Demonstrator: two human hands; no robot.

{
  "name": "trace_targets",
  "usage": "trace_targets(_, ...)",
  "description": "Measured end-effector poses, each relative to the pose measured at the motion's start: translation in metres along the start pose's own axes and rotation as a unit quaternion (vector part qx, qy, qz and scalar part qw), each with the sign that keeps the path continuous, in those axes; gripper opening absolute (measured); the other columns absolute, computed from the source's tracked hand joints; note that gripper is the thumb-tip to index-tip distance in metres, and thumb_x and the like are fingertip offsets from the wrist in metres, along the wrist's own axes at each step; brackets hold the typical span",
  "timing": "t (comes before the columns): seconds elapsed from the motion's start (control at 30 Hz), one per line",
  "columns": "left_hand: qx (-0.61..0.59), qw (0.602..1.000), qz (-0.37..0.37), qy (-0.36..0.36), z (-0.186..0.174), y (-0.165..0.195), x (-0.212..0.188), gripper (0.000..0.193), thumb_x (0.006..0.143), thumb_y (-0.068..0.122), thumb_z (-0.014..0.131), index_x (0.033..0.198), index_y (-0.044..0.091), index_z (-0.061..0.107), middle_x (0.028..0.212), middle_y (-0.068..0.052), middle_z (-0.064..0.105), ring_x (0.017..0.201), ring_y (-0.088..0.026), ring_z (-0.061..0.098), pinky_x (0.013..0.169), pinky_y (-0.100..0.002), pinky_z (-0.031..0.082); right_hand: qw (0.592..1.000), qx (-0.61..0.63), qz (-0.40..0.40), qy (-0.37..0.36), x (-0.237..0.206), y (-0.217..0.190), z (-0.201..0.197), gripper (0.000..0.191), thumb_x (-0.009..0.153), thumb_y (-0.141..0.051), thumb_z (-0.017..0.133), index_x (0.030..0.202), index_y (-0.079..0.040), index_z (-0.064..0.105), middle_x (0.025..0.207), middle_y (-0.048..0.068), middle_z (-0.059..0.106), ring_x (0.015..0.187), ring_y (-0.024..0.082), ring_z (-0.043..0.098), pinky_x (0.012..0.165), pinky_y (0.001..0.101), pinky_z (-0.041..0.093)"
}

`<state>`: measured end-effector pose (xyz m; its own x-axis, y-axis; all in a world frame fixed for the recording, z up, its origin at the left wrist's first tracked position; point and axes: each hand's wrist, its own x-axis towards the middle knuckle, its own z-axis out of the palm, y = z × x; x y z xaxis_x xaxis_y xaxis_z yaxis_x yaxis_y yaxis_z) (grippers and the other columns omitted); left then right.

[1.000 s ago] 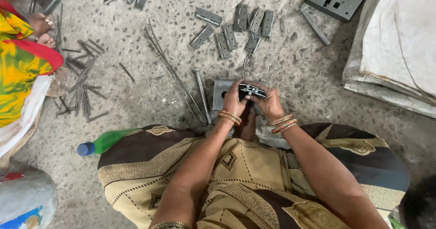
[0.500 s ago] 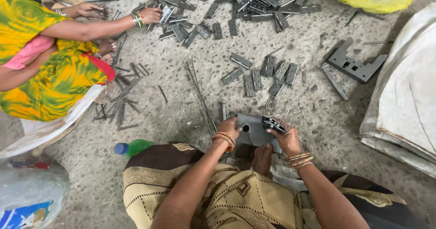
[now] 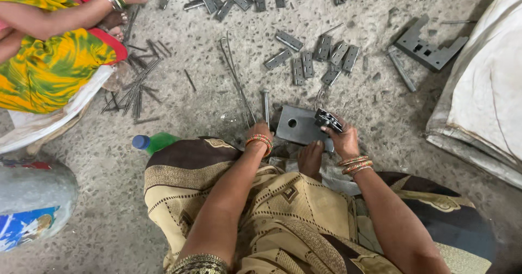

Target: The person sits on the floor and assembles small metal hinge components. They pick up hinge plates and pins, align them on a metal block, and use a cylindrical tool to press the pins into place. Finished assemblies are placed into a nearby bucket.

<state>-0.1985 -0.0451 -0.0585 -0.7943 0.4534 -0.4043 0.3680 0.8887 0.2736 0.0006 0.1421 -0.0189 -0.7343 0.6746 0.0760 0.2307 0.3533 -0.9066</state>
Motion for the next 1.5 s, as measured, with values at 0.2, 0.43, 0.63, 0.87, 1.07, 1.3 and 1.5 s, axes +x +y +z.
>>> trace_targets(0.2, 0.000, 0.999, -0.045, 0.009, -0.021, 0.016, -0.014, 0.035, 0.089, 0.017, 0.072, 0.120, 0.003, 0.064, 0.110, -0.022, 0.075, 0.103, -0.037, 0.074, 0.085, -0.047, 0.061, 0.997, 0.059, 0.038, -0.020, 0.001, 0.001, 0.001, 0.047, 0.086, -0.012, 0.083, 0.130, -0.006, 0.069, 0.098, 0.003, 0.077, 0.085, 0.005, 0.060, 0.076, 0.0304, 0.056)
trace_targets(0.43, -0.188, 0.971, -0.137, 0.055, -0.021, 0.004, 0.004, 0.036, 0.081, 0.021, 0.067, 0.109, -0.002, 0.069, 0.107, -0.032, 0.071, 0.106, -0.047, 0.068, 0.092, -0.051, 0.053, 0.994, 0.103, 0.032, -0.028, -0.001, 0.009, 0.003, 0.042, 0.088, -0.009, 0.081, 0.128, -0.005, 0.068, 0.104, 0.001, 0.077, 0.095, 0.004, 0.062, 0.086, 0.0279, 0.054)
trace_targets(0.63, -0.398, 0.889, -0.194, 0.117, -0.005, -0.009, 0.021, 0.038, 0.089, 0.031, 0.059, 0.095, -0.006, 0.069, 0.096, -0.033, 0.075, 0.088, -0.047, 0.073, 0.074, -0.054, 0.052, 0.996, 0.085, 0.026, -0.023, 0.001, 0.008, 0.003, 0.046, 0.086, -0.008, 0.081, 0.131, -0.006, 0.067, 0.103, 0.004, 0.078, 0.092, 0.004, 0.062, 0.085, 0.0278, 0.055)
trace_targets(0.87, -0.310, 0.893, 0.093, 0.312, -0.029, 0.024, -0.023, 0.040, 0.105, 0.035, 0.056, 0.094, -0.001, 0.068, 0.072, -0.015, 0.064, 0.065, -0.031, 0.061, 0.060, -0.044, 0.045, 0.997, 0.074, -0.017, -0.025, -0.006, 0.007, -0.002, 0.044, 0.088, -0.005, 0.079, 0.130, -0.006, 0.065, 0.107, 0.009, 0.077, 0.094, 0.009, 0.066, 0.088, 0.0317, 0.054)
trace_targets(1.07, -0.416, 0.779, 0.301, 0.360, -0.050, 0.060, -0.078, 0.027, 0.110, 0.029, 0.051, 0.106, 0.005, 0.063, 0.063, -0.001, 0.057, 0.052, -0.013, 0.055, 0.048, -0.032, 0.041, 0.998, 0.063, -0.011, -0.021, -0.007, 0.011, 0.003, 0.045, 0.089, -0.006, 0.078, 0.132, -0.006, 0.066, 0.109, 0.010, 0.077, 0.092, 0.010, 0.068, 0.088, 0.0329, 0.055)
trace_targets(1.3, -0.129, 0.927, 0.296, 0.192, 0.000, 0.057, -0.082, 0.031, 0.104, 0.033, 0.058, 0.120, 0.010, 0.070, 0.056, -0.009, 0.061, 0.042, -0.021, 0.056, 0.042, -0.037, 0.041, 0.998, 0.057, 0.028, -0.007, -0.008, 0.006, 0.003, 0.048, 0.086, -0.010, 0.082, 0.131, -0.005, 0.066, 0.102, 0.010, 0.078, 0.087, 0.008, 0.067, 0.083, 0.0313, 0.055)
trace_targets(1.5, -0.300, 0.853, 0.347, 0.249, -0.030, 0.059, -0.103, 0.028, 0.109, 0.026, 0.057, 0.125, 0.005, 0.065, 0.072, -0.011, 0.069, 0.052, -0.018, 0.062, 0.047, -0.035, 0.045, 0.995, 0.094, 0.016, -0.004, -0.007, 0.005, 0.001, 0.045, 0.086, -0.007, 0.082, 0.129, -0.005, 0.068, 0.107, 0.008, 0.080, 0.092, 0.008, 0.063, 0.085, 0.0308, 0.056)
